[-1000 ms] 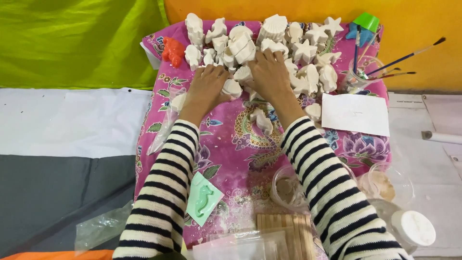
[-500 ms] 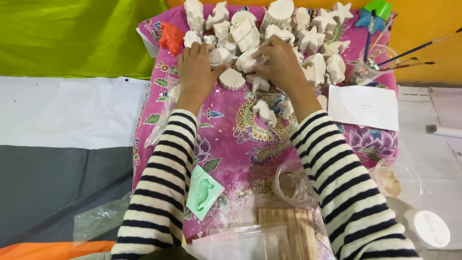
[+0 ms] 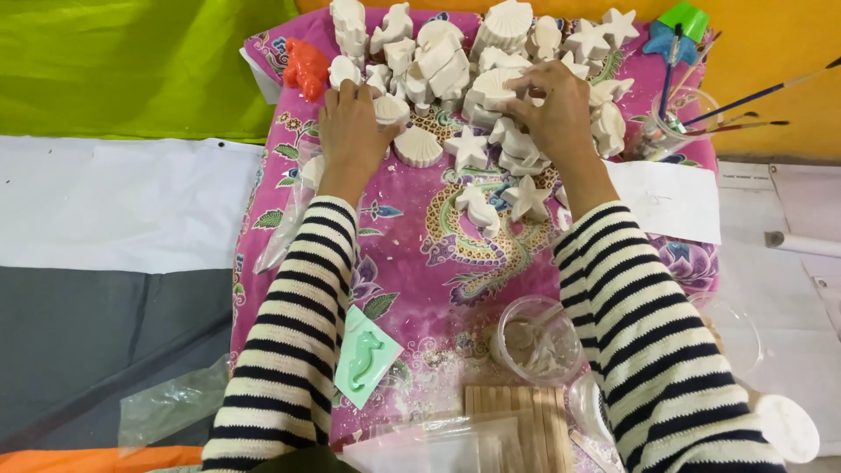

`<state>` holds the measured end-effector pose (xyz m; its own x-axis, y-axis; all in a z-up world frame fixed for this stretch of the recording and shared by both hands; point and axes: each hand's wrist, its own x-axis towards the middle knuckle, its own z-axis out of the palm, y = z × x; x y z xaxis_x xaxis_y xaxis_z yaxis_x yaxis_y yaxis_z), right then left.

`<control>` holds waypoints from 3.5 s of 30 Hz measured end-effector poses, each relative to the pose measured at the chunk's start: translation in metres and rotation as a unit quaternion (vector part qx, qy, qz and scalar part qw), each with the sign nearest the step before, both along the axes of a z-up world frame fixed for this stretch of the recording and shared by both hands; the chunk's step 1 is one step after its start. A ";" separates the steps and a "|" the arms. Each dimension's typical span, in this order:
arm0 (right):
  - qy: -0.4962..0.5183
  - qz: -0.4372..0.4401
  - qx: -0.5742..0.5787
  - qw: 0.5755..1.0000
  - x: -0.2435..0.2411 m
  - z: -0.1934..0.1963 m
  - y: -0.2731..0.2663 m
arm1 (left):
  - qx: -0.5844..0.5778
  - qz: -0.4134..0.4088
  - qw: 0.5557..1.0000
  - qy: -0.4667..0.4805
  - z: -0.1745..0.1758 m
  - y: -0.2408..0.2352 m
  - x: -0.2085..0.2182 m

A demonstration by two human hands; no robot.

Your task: The person handles various white cast figurines by hand and places them into clear plastic bags. They occasionally use a small brush to touch the figurines before sealing the bags.

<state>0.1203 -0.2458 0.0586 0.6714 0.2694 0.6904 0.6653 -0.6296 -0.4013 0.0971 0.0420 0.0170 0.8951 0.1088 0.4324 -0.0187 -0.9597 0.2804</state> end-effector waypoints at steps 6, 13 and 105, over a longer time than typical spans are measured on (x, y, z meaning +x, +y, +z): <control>0.006 -0.008 -0.009 1.000 0.004 -0.004 0.001 | -0.039 -0.071 0.994 -0.080 0.006 -0.005 0.001; 0.041 -0.044 -0.042 0.997 0.020 -0.004 0.001 | -0.037 -0.052 0.998 -0.031 -0.001 -0.004 0.023; 0.227 0.180 -0.433 0.854 -0.253 -0.022 0.109 | 0.094 -0.033 0.979 -0.177 -0.058 0.018 -0.254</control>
<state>-0.1330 -0.1370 0.0361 0.5835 0.7916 -0.1815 0.7772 -0.6091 -0.1581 -0.1569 0.0598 -0.0408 0.6881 -0.0555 0.7235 -0.1472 -0.9870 0.0643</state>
